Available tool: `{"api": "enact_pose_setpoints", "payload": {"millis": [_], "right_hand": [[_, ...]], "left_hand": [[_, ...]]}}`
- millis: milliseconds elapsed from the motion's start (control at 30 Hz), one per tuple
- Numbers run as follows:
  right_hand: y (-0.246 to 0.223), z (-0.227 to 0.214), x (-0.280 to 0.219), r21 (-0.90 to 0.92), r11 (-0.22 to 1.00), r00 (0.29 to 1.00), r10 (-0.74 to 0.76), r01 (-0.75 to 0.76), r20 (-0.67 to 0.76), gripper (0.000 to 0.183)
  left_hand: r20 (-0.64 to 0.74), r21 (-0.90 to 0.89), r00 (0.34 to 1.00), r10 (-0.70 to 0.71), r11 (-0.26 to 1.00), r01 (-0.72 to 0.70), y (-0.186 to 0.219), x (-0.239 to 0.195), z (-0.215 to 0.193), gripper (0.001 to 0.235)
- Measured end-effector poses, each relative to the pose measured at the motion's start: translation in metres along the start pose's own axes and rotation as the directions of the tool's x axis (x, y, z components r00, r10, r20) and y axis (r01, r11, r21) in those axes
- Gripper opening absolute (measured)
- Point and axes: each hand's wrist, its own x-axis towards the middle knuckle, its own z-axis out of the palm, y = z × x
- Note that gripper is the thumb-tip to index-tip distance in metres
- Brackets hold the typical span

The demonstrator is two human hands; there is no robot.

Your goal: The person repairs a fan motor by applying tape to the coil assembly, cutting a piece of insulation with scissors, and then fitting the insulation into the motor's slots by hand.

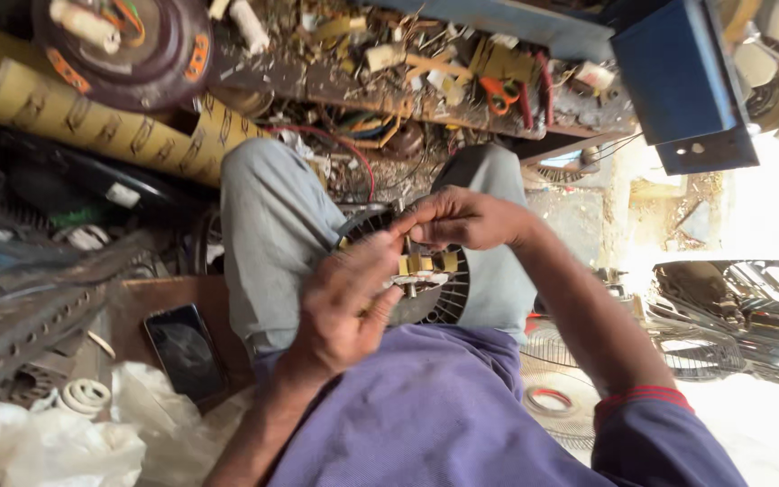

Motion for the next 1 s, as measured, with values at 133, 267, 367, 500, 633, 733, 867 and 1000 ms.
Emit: {"api": "enact_pose_setpoints", "payload": {"millis": [133,267,367,500,633,733,867,1000], "right_hand": [[-0.004,-0.010,0.008,-0.137,0.985,0.977,-0.074,0.102,0.197,0.028],[-0.009,-0.016,0.001,-0.306,0.946,0.990,-0.077,0.109,0.115,0.020],[-0.024,-0.018,-0.022,-0.678,0.733,0.937,-0.271,0.053,-0.219,0.015],[-0.034,0.048,-0.068,-0.700,0.667,0.941,0.004,-0.254,-0.338,0.013],[-0.047,0.096,-0.083,-0.754,0.642,0.982,-0.187,0.139,0.022,0.024],[-0.040,0.087,-0.079,-0.890,0.414,0.958,-0.277,0.191,0.077,0.014],[-0.001,0.009,-0.004,-0.841,0.518,0.888,-0.446,0.154,-0.112,0.012],[0.008,-0.004,-0.010,-0.809,0.568,0.844,-0.500,0.150,-0.194,0.010]], "left_hand": [[-0.129,-0.262,0.925,-0.357,0.912,0.316,-0.015,0.007,-0.008,0.025],[0.221,-0.279,0.852,-0.475,0.806,0.522,-0.043,0.031,0.011,0.012],[0.475,-0.135,0.822,-0.315,0.896,0.422,-0.073,0.054,0.041,0.027],[0.564,-0.194,0.755,-0.334,0.835,0.515,-0.090,0.061,0.053,0.020],[0.530,-0.281,0.806,-0.262,0.843,0.459,-0.075,0.053,0.021,0.015],[0.218,-0.531,0.976,-0.025,0.835,0.140,-0.017,0.022,0.007,0.009],[0.205,-0.126,0.979,0.016,0.992,0.010,0.009,0.017,-0.008,0.012],[-0.003,-0.774,0.921,-0.389,0.585,0.244,0.003,0.031,0.013,0.008]]}}
